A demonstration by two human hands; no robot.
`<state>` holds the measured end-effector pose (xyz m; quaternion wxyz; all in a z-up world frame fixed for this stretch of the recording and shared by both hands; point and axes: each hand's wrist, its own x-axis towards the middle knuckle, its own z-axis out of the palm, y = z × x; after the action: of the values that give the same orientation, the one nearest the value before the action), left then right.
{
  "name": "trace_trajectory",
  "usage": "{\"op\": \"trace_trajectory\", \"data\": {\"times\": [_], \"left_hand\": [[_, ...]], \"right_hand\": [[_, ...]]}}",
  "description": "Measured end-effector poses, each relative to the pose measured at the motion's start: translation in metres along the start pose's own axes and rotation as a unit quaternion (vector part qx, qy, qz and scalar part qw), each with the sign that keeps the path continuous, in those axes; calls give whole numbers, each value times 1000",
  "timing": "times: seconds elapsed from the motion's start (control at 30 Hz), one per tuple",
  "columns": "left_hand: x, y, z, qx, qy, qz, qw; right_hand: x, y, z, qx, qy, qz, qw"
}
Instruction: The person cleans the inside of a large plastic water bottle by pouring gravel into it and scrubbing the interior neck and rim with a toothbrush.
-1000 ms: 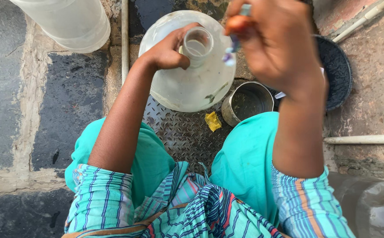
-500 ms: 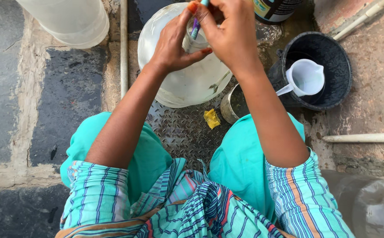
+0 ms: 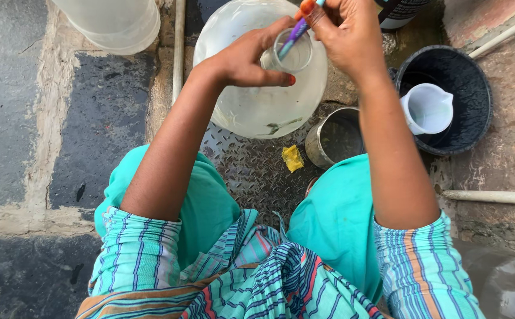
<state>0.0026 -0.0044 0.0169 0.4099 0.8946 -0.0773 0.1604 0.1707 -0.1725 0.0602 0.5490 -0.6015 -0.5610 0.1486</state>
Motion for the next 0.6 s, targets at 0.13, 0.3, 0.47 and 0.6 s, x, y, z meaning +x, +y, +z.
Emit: {"op": "trace_trajectory", "data": {"times": [0.13,0.3,0.47,0.6], "left_hand": [[3,3,1,-103,-50,-47,992],[8,4,3,-159,-59,-29,985],[3,5,-4,-193,-79,-87,974],[0,5,-6,-192,-51,-39,979]], "right_hand": [[-1,-12,-8,-32,-97,-62,993],[-4,-48,-11,-300,-116,-147,936],[-4,-72,-1,-310,-118,-175,927],[-5,-73,9,-311,-119,-190,924]]}}
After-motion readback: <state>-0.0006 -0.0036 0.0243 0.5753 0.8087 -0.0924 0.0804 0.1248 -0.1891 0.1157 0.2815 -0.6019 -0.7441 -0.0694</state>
